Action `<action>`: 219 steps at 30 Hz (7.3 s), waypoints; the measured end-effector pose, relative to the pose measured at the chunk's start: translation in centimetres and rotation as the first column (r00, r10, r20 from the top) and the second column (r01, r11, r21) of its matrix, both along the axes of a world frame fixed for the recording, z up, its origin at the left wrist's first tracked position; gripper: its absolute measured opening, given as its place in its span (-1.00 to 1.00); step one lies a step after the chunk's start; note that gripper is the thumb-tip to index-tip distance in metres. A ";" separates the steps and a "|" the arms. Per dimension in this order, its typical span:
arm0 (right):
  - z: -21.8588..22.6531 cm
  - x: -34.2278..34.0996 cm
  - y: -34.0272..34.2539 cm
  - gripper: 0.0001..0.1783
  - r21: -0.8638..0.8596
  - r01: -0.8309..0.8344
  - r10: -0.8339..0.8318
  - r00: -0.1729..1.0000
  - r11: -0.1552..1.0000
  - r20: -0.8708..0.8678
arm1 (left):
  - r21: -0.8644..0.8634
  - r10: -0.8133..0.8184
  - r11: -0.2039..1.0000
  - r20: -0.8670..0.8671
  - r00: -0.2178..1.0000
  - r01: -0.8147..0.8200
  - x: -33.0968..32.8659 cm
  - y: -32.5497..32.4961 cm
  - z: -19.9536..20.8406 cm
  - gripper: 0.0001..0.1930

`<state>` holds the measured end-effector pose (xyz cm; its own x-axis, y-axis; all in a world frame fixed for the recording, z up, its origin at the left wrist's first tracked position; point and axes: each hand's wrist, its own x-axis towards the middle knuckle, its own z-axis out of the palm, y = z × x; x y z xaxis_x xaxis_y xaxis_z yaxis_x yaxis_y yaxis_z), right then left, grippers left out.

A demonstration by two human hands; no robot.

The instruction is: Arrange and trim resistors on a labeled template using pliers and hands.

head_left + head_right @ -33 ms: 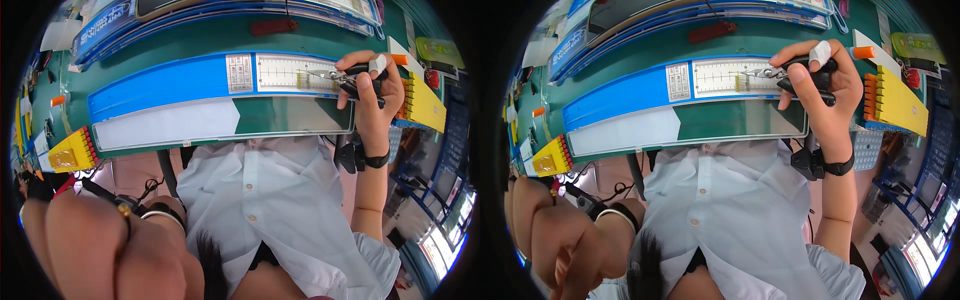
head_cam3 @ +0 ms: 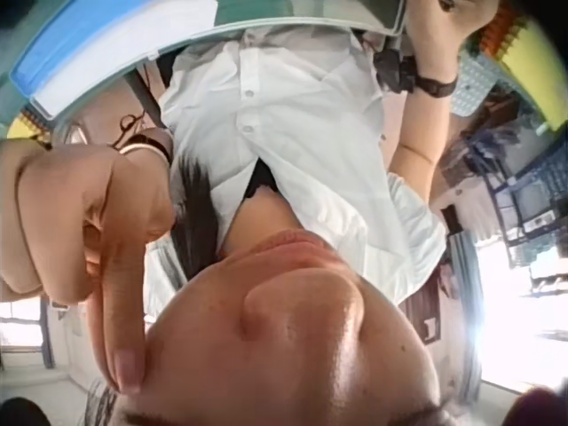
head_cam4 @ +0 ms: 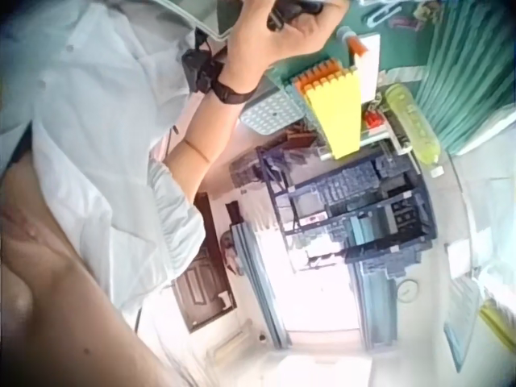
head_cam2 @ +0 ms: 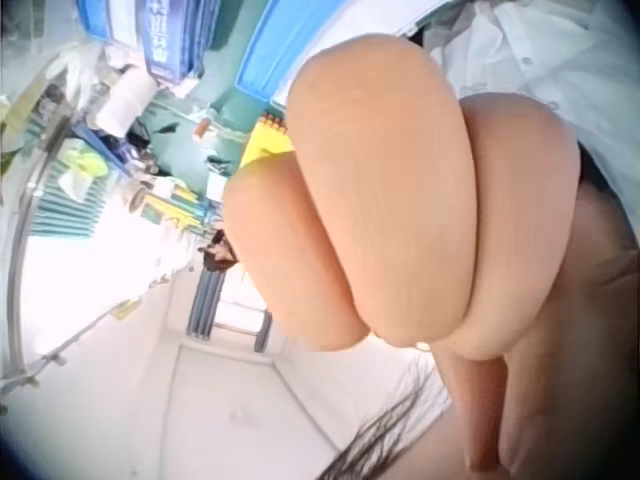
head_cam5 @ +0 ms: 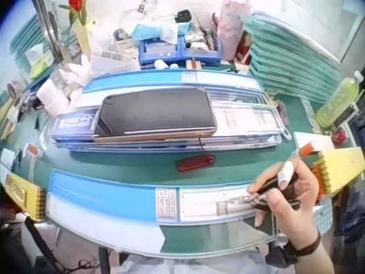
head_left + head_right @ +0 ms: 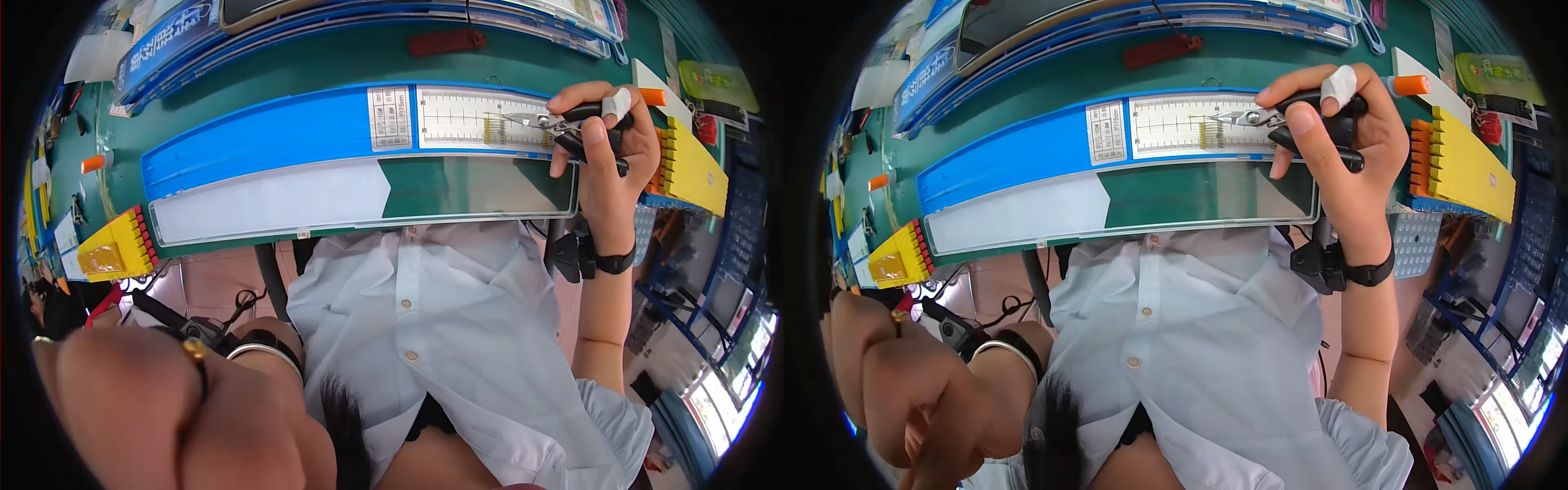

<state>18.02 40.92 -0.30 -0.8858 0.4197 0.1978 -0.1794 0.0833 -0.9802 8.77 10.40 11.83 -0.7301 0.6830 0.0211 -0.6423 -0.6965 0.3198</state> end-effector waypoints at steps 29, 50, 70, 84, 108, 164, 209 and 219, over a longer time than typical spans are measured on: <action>0.1 -0.5 -0.5 -0.75 0.000 0.017 -0.017 1.000 1.000 -0.006 | -0.032 0.319 0.917 -0.540 0.779 -0.397 -2.1 1.4 -4.1 -0.61; -1.0 0.9 0.7 -0.54 0.182 0.102 -0.118 0.990 0.978 0.082 | -0.070 -0.841 -0.281 -0.462 0.281 -0.957 -11.9 -10.5 -8.4 -0.86; -1.1 0.8 0.6 -0.53 0.185 0.093 -0.105 0.993 0.978 0.056 | -0.145 -0.739 -0.397 -0.535 0.409 -0.907 -10.2 -9.9 -9.6 -0.90; -1.1 0.8 0.9 -0.50 0.179 0.075 -0.086 0.995 0.981 0.058 | -0.181 -0.664 -0.311 -0.662 0.349 -0.933 -9.9 -8.4 -9.5 -0.90; -0.3 0.4 1.0 -0.57 -0.085 0.072 -0.077 0.996 0.994 -0.055 | -0.310 -0.679 0.384 -0.733 -0.039 -0.870 -5.4 14.0 -9.7 -0.89; -0.5 0.3 0.3 -0.37 0.093 0.060 -0.066 0.996 0.994 0.068 | -0.325 -0.552 0.467 -0.834 0.016 -0.822 -2.2 9.5 -12.2 -0.59; -1.3 1.3 1.5 -0.48 0.092 0.061 -0.064 0.998 0.994 0.028 | -0.006 -0.660 0.236 -0.735 -0.156 -0.972 -7.6 3.4 -9.1 -0.92; -1.3 1.1 1.2 -0.47 0.050 0.068 -0.068 0.998 0.996 0.001 | 0.079 -0.513 0.328 -0.822 -0.248 -0.941 -6.5 8.5 -11.0 -0.86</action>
<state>19.08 42.11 -1.57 -0.8560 0.4690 0.2174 -0.1688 0.1440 -0.9751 2.29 18.87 0.82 -0.4570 0.6154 0.6422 0.8882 0.3545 0.2923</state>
